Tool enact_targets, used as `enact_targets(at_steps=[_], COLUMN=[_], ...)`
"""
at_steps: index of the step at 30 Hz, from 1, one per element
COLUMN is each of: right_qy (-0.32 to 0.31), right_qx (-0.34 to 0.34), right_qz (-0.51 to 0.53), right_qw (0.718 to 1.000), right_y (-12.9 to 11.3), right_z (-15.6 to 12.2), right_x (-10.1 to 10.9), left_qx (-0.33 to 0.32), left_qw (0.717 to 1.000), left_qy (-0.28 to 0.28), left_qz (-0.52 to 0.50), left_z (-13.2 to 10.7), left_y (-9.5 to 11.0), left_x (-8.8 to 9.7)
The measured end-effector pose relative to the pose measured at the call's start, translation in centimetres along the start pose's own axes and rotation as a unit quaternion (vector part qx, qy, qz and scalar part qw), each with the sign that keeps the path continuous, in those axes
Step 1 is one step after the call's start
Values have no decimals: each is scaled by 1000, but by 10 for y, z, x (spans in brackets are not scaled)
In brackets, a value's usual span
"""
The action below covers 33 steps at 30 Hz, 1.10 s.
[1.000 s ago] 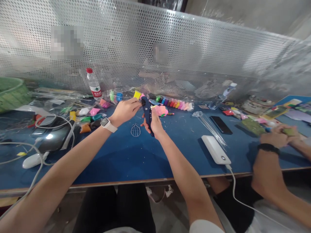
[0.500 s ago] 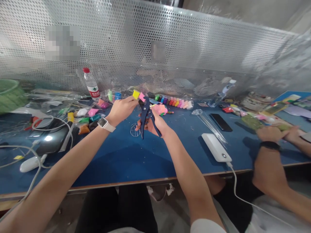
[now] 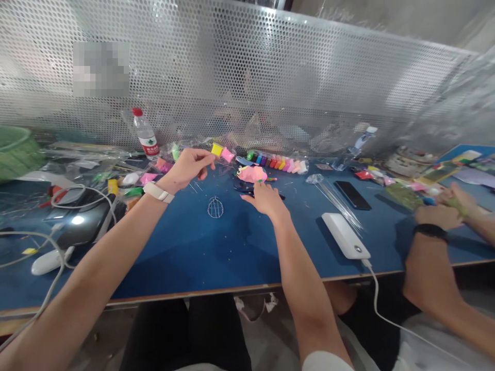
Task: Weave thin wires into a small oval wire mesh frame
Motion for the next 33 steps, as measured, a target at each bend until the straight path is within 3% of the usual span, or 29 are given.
enact_targets(at_steps=[3,8,11,13,14,16,17,18,20,25,30,33], right_qy=[-56,-125,-47,53,100,157,170,180,205,237,236,196], right_qx=[-34,-74,-60,3,46,127,134,124,93,64,105,81], right_qz=[-72,-48,31,177,278,484,552,591,621,626,575,603], right_qw=[995,988,997,983,954,851,805,777,750,740,776,769], right_y=[12,36,38,24,13,-10,-20,-29,-42,-48,-47,-49], right_z=[-1,-2,3,7,9,11,12,14,14,11,8,11], right_x=[-7,-6,1,7,9,8,5,0,-8,-13,-8,-15], left_qx=[40,43,24,-3,-20,-53,-65,-71,-68,-40,-120,-147], left_qw=[994,996,999,998,995,988,985,983,983,979,960,942], left_qy=[-36,-31,-29,-57,-75,-107,-115,-116,-108,-138,-90,-90], left_qz=[-95,-70,-6,36,55,94,111,123,134,148,236,288], left_z=[-2,-3,-4,-6,-8,-10,-11,-13,-14,-17,-16,-18], left_y=[-1,-2,-1,1,2,2,2,2,1,-1,1,1], left_x=[-5,-6,-9,-17,-22,-34,-39,-44,-50,-53,-48,-48])
Point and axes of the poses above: each hand's wrist, its own z-axis towards the middle knuckle, its own x-axis out of the back of the hand, y = z × x, the point moved 4 cm from there along z, towards the middle knuckle
